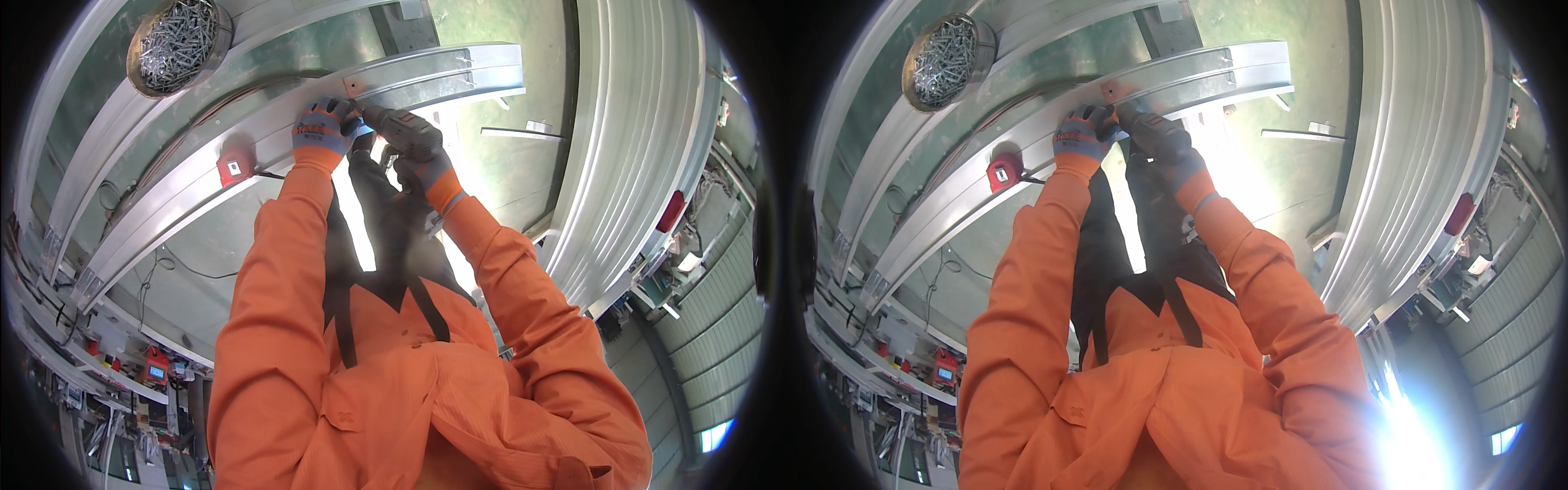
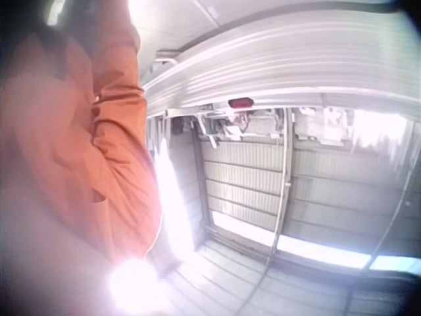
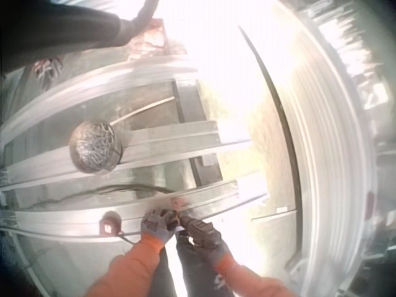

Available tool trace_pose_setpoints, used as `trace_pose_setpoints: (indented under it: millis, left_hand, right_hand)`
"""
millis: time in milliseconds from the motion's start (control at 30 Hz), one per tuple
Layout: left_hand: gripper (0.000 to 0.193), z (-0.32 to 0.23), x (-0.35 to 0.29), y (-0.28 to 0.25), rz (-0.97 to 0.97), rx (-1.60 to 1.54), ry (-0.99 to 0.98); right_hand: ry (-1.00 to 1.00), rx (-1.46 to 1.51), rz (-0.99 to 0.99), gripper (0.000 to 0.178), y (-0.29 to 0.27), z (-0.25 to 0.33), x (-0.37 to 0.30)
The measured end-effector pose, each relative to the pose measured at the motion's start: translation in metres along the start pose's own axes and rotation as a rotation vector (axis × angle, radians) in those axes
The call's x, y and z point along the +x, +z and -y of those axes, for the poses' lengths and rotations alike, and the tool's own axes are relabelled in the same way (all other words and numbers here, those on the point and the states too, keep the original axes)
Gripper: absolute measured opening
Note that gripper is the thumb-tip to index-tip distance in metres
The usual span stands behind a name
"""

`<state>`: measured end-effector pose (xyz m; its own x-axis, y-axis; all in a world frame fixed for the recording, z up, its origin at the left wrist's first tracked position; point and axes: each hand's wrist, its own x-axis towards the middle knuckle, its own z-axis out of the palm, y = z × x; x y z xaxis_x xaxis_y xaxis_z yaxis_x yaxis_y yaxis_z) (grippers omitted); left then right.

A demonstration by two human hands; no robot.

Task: The person uses a cordless drill to fasten screws into a metal frame structure. They repeatedly pick screws from a nearby container and drive them into pre-drilled holes along the frame, securing the components together.

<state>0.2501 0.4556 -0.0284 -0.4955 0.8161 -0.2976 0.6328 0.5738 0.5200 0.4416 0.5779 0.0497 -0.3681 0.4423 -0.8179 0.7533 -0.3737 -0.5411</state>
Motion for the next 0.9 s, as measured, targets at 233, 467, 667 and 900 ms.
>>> trace_pose_setpoints:
  millis: [233, 467, 667, 900]
  left_hand:
    - [0.05, -0.016, -0.002, -0.016, 0.136, 0.045, -0.109]
    - [0.051, -0.014, 0.002, -0.021, 0.177, 0.028, -0.098]
    - [0.053, -0.015, 0.001, -0.025, 0.168, 0.024, -0.092]
    - [0.055, -0.008, -0.001, -0.008, 0.071, 0.028, -0.021]
  right_hand:
    - [0.03, -1.002, 0.162, 0.044, 0.015, 0.097, -0.031]
    - [0.107, -1.146, 0.143, 0.042, 0.024, 0.11, -0.026]
    - [0.158, -1.021, 0.147, 0.045, 0.025, 0.115, -0.026]
    - [0.115, -1.113, 0.154, 0.045, 0.019, 0.082, -0.014]
